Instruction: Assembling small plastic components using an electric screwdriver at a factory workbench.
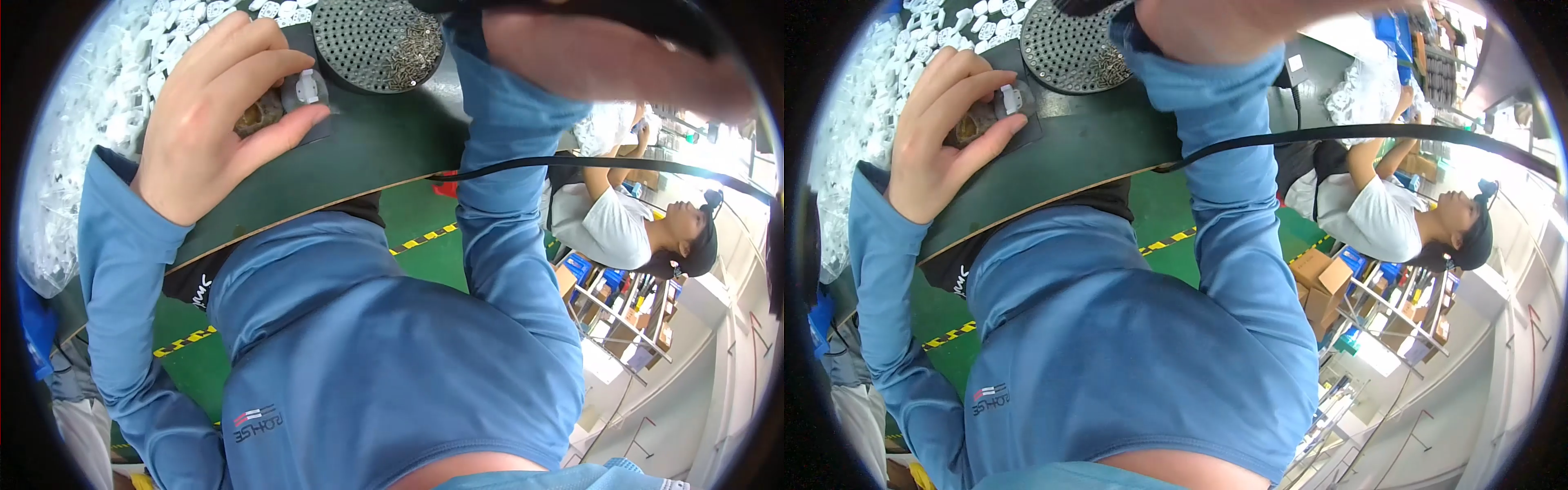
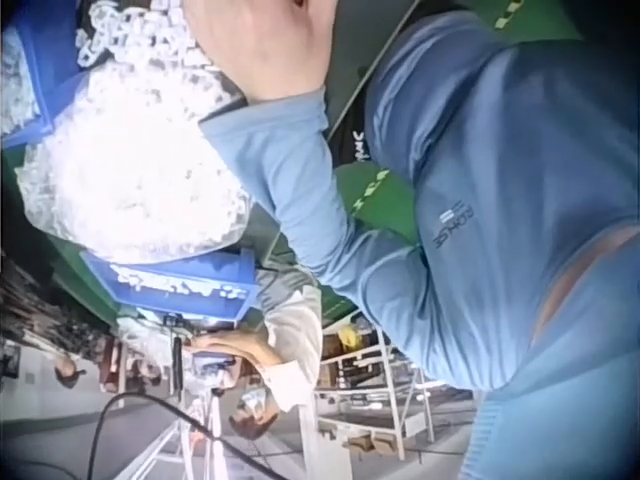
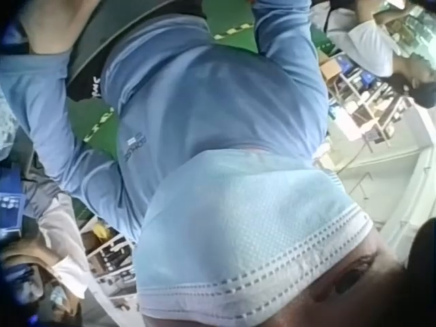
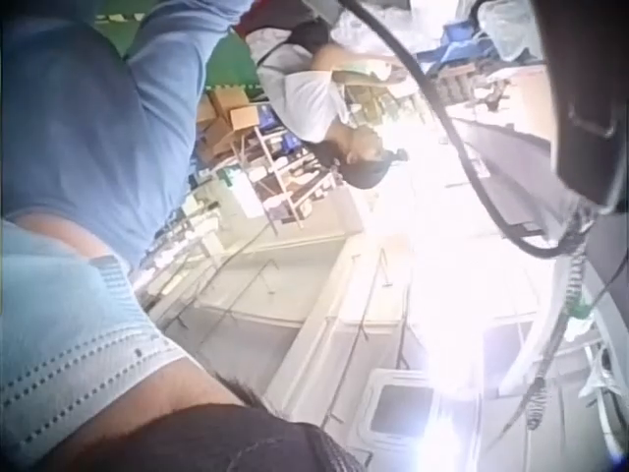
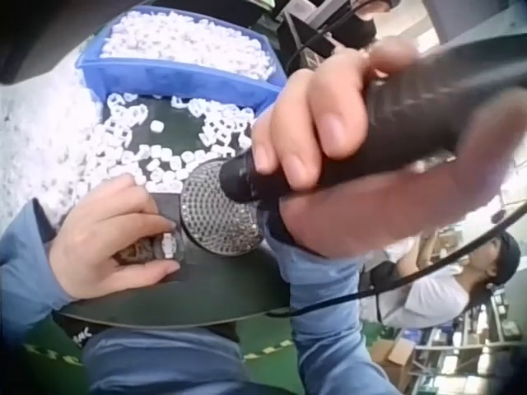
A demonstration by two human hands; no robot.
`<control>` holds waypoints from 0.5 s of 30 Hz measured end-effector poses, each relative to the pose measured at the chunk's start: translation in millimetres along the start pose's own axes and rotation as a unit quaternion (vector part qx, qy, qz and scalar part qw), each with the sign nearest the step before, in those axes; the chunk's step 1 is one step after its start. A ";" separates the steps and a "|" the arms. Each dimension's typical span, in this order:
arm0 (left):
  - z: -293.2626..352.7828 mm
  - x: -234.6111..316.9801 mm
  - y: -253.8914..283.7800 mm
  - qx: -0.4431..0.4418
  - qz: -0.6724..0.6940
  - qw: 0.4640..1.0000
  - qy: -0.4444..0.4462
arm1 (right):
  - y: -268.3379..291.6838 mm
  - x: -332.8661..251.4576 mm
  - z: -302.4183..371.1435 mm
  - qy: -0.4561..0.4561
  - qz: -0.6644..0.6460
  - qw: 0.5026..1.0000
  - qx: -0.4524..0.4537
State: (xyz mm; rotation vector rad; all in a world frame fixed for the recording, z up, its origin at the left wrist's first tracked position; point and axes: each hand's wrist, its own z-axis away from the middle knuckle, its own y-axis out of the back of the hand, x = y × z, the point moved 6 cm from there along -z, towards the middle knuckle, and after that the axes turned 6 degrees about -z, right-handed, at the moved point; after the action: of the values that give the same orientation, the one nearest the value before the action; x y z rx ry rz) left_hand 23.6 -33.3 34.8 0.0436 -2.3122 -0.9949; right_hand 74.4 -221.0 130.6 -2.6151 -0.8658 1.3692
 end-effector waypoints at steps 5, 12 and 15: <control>-6.7 0.8 -3.0 0.006 0.012 1.000 -0.015 | -52.0 4.8 13.6 -0.017 -0.015 0.999 -0.029; -3.2 -1.5 -2.8 0.009 0.034 0.999 -0.001 | -74.1 19.4 20.4 -0.037 -0.043 0.995 -0.080; -3.1 -0.5 -1.8 0.024 0.031 0.999 -0.011 | -75.4 26.1 21.5 -0.045 -0.051 0.993 -0.102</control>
State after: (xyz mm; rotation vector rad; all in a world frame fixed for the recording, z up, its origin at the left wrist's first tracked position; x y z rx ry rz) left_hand 25.3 -36.6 35.0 -0.0201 -2.3434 -0.9120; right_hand 35.5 -148.6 121.5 -2.6255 -1.1934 1.4526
